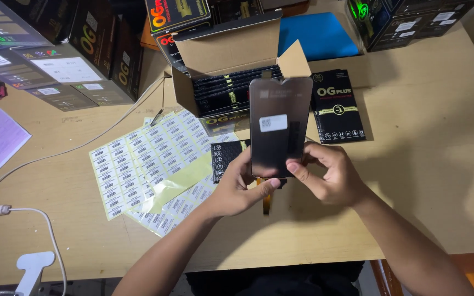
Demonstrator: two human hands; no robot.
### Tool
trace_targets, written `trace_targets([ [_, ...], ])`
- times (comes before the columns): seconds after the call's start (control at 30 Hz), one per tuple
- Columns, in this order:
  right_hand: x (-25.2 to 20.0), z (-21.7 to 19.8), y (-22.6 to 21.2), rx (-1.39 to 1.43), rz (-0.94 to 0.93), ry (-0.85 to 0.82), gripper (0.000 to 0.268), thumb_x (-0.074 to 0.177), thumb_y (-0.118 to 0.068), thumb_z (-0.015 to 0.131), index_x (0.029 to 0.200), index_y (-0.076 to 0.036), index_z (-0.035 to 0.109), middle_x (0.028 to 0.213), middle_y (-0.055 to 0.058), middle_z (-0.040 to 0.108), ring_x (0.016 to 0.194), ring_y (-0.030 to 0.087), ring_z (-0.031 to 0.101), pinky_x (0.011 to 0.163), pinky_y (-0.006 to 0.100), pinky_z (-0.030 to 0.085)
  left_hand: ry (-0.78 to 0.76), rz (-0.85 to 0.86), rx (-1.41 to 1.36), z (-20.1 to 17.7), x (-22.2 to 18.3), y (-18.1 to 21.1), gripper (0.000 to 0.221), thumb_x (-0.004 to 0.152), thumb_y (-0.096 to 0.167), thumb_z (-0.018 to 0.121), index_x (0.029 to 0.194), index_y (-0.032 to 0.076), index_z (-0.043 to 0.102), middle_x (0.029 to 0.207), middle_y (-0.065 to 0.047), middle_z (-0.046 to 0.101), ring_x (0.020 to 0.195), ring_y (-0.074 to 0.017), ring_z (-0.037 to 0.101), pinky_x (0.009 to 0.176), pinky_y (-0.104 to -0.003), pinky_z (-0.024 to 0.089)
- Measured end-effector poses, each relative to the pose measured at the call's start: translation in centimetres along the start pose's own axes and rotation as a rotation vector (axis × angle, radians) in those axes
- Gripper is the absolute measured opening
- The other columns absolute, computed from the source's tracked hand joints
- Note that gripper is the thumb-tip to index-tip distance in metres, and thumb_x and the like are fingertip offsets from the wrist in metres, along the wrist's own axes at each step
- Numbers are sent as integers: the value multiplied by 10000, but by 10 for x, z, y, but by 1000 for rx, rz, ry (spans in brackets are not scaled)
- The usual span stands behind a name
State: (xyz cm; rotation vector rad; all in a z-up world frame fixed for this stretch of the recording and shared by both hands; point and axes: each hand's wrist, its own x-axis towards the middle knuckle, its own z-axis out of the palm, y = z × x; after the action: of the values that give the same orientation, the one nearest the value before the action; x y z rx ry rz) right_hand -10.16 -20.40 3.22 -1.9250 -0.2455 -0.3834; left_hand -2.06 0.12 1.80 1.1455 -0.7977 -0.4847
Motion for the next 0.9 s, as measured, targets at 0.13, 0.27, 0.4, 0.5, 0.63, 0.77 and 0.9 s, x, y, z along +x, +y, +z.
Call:
trace_targets([
  [0.13, -4, -4, 15, 141, 116, 12, 131, 952, -98, 680, 911, 13, 737, 661, 114, 721, 638, 159, 695, 634, 327, 635, -9, -6, 15, -2, -5, -28, 216, 900, 19, 754, 1098, 23, 668, 859, -78, 713, 870, -114, 668, 759, -325, 602],
  [0.27, 2, -5, 10, 247, 230, 32, 177, 961, -113, 668, 917, 42, 743, 650, 130, 701, 618, 164, 688, 613, 333, 647, 15, -35, 94, 6, -5, -11, 66, 941, 80, 732, 940, 14, 736, 751, -80, 705, 768, -116, 645, 665, -292, 582],
  [0.4, 2, -1, 12, 410, 314, 67, 219, 970, -143, 675, 936, 66, 731, 638, 103, 616, 627, 128, 578, 594, 339, 636, 49, -5, 86, 6, -5, -10, 151, 958, 101, 719, 845, 10, 762, 707, -116, 709, 714, -133, 671, 597, -279, 576],
  [0.5, 0, 3, 13, 524, 347, 94, 210, 969, -133, 668, 957, 71, 721, 662, 71, 602, 634, 109, 579, 587, 312, 624, 44, 29, 79, 13, -6, 9, 163, 979, 104, 692, 861, 19, 766, 726, -120, 711, 729, -135, 669, 592, -276, 565],
  [0.63, 0, 4, 5, 577, 361, 105, 196, 973, -125, 665, 944, 64, 707, 654, 53, 574, 629, 107, 577, 579, 306, 619, 9, 55, 76, 4, -7, -1, 181, 1007, 118, 656, 890, 36, 769, 766, -111, 730, 763, -148, 693, 604, -250, 563],
  [0.77, 4, 3, -7, 626, 355, 118, 179, 974, -105, 659, 904, 58, 686, 620, 36, 523, 584, 95, 572, 561, 305, 622, -102, 41, 32, -2, -7, -1, 258, 1062, 122, 552, 946, 14, 756, 862, -138, 730, 842, -193, 707, 665, -294, 582],
  [0.9, 1, 2, -2, 647, 366, 135, 178, 971, -97, 660, 883, 58, 671, 606, 22, 495, 561, 85, 582, 547, 306, 632, -178, 42, 24, 1, -5, 14, 321, 1096, 133, 476, 993, -23, 737, 899, -137, 704, 897, -188, 648, 772, -354, 588],
])
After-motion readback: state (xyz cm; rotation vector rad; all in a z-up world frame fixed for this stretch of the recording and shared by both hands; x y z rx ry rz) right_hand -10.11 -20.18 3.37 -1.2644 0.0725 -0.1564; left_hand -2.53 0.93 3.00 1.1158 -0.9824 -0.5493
